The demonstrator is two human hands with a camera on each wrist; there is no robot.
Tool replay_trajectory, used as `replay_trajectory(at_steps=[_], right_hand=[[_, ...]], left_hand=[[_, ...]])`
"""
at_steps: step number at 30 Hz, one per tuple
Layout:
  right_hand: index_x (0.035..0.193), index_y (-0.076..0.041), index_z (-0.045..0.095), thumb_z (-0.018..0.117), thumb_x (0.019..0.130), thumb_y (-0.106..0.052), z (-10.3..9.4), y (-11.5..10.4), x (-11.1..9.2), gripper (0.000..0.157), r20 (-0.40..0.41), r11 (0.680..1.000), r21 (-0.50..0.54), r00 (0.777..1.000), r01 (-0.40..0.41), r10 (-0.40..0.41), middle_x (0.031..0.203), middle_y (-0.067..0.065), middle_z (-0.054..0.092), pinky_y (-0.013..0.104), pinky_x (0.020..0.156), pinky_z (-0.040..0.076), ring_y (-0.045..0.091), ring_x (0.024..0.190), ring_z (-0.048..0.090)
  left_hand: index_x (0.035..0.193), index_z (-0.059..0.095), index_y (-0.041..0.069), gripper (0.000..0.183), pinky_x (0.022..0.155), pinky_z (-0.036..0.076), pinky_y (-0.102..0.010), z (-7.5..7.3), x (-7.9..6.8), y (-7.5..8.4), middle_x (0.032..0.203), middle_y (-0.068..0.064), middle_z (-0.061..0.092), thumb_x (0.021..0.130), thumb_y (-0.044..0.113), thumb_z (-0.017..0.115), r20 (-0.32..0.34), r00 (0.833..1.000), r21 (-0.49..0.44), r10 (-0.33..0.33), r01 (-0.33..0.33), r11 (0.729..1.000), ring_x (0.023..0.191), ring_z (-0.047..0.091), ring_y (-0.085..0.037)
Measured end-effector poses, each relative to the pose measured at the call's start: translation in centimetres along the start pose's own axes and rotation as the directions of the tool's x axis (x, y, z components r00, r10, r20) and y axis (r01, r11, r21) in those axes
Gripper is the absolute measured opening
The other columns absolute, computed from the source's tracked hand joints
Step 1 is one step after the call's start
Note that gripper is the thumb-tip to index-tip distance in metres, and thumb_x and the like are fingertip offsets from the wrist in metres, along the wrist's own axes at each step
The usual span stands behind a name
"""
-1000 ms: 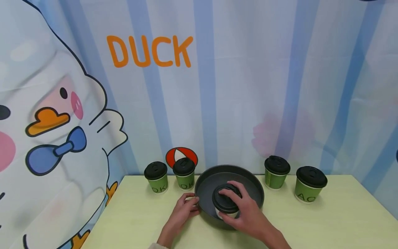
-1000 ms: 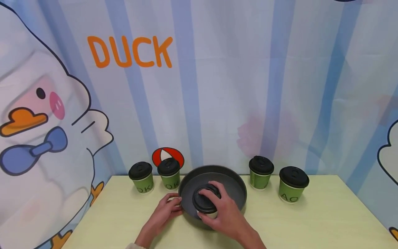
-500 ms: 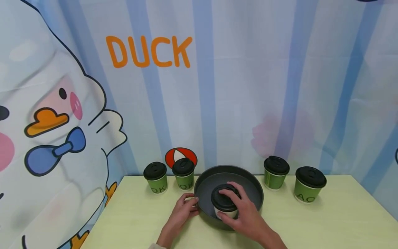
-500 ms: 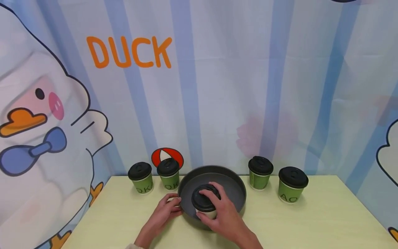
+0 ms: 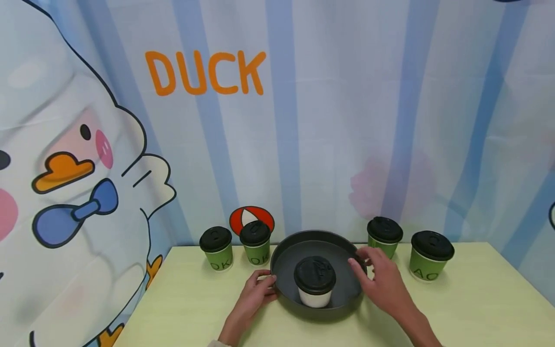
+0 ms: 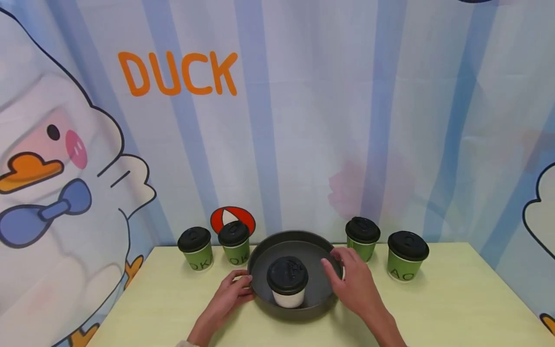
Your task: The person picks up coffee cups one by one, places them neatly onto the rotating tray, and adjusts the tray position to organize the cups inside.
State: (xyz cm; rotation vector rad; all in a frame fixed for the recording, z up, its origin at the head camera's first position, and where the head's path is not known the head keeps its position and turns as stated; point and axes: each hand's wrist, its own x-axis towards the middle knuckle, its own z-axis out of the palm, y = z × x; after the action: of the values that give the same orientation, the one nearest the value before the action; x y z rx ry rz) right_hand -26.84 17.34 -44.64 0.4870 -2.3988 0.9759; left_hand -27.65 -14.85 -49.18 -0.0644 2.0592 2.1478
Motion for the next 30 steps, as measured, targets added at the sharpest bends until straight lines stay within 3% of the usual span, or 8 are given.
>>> replay_trajectory(at_steps=[3, 6, 9, 14, 18, 22, 27, 30], right_hand=[[0.112, -0.005, 0.064, 0.065, 0.104, -0.028, -0.6, 1.3, -0.4, 0.025, 0.120, 0.981, -0.039, 0.974, -0.190, 0.193, 0.085, 0.002, 0.064, 0.038, 0.067, 0.052, 0.016, 0.074, 0.061], [0.110, -0.004, 0.062, 0.060, 0.106, -0.033, -0.4, 2.4, -1.0, 0.030, 0.260, 0.935, -0.003, 0.903, -0.354, 0.343, 0.074, 0.001, 0.063, 0.035, 0.061, 0.047, 0.016, 0.063, 0.059], [0.114, 0.001, 0.061, 0.055, 0.108, -0.036, 0.4, 3.1, -1.4, 0.038, 0.325, 0.865, 0.079, 0.833, -0.495, 0.447, 0.073, 0.003, 0.065, 0.034, 0.059, 0.050, 0.018, 0.062, 0.061], [0.129, 0.014, 0.055, 0.049, 0.111, -0.035, 1.4, 3.6, -1.8, 0.052, 0.344, 0.729, 0.251, 0.762, -0.637, 0.548, 0.082, 0.009, 0.069, 0.034, 0.064, 0.059, 0.021, 0.069, 0.069], [0.130, 0.019, 0.051, 0.050, 0.111, -0.033, 1.6, 3.9, -1.9, 0.056, 0.394, 0.634, 0.380, 0.738, -0.674, 0.549, 0.081, 0.012, 0.068, 0.034, 0.067, 0.060, 0.021, 0.068, 0.069], [0.123, 0.021, 0.051, 0.051, 0.110, -0.036, 1.1, 4.5, -2.0, 0.058, 0.523, 0.570, 0.443, 0.715, -0.693, 0.464, 0.082, 0.011, 0.067, 0.032, 0.069, 0.060, 0.019, 0.070, 0.069], [0.111, 0.011, 0.062, 0.054, 0.108, -0.042, -0.3, 5.2, -1.9, 0.054, 0.725, 0.500, 0.430, 0.618, -0.751, 0.303, 0.088, 0.011, 0.072, 0.031, 0.074, 0.061, 0.017, 0.076, 0.072], [0.106, 0.007, 0.065, 0.054, 0.107, -0.044, -0.8, 5.4, -1.9, 0.052, 0.786, 0.481, 0.409, 0.567, -0.776, 0.247, 0.092, 0.012, 0.072, 0.031, 0.075, 0.061, 0.017, 0.079, 0.073]], left_hand=[[0.144, 0.039, -0.009, 0.055, 0.089, 0.058, -0.039, 0.0, -0.1, 0.0, 0.119, -0.021, 0.060, 0.104, 0.024, 0.057, -0.004, 1.000, 0.006, -0.002, 0.002, 1.000, 0.093, 0.065, -0.018], [0.144, 0.039, -0.009, 0.055, 0.089, 0.058, -0.040, -0.1, -0.1, -0.1, 0.119, -0.021, 0.060, 0.105, 0.024, 0.057, -0.006, 1.000, 0.010, -0.002, 0.002, 1.000, 0.094, 0.065, -0.018], [0.144, 0.039, -0.009, 0.054, 0.090, 0.058, -0.040, -0.1, -0.1, -0.1, 0.119, -0.020, 0.060, 0.105, 0.024, 0.057, -0.002, 1.000, 0.007, -0.001, 0.001, 1.000, 0.094, 0.065, -0.018], [0.143, 0.039, -0.008, 0.053, 0.090, 0.058, -0.041, 0.0, 0.0, -0.1, 0.117, -0.018, 0.061, 0.104, 0.024, 0.058, 0.001, 1.000, 0.006, 0.000, 0.000, 1.000, 0.094, 0.065, -0.018], [0.142, 0.040, -0.008, 0.053, 0.089, 0.058, -0.040, 0.1, 0.0, 0.0, 0.116, -0.017, 0.061, 0.104, 0.024, 0.058, -0.009, 1.000, 0.010, 0.002, -0.002, 1.000, 0.093, 0.066, -0.018], [0.142, 0.040, -0.008, 0.052, 0.088, 0.058, -0.039, 0.1, 0.0, 0.0, 0.115, -0.016, 0.061, 0.104, 0.024, 0.058, -0.014, 1.000, 0.012, -0.002, 0.002, 1.000, 0.092, 0.065, -0.017], [0.141, 0.041, -0.008, 0.051, 0.087, 0.058, -0.037, 0.2, 0.1, 0.1, 0.113, -0.015, 0.061, 0.105, 0.025, 0.057, -0.010, 1.000, 0.004, -0.007, 0.008, 1.000, 0.091, 0.065, -0.016], [0.141, 0.041, -0.008, 0.051, 0.086, 0.058, -0.036, 0.1, 0.2, 0.0, 0.112, -0.014, 0.062, 0.105, 0.025, 0.057, -0.012, 1.000, 0.000, -0.008, 0.008, 1.000, 0.091, 0.065, -0.016]])
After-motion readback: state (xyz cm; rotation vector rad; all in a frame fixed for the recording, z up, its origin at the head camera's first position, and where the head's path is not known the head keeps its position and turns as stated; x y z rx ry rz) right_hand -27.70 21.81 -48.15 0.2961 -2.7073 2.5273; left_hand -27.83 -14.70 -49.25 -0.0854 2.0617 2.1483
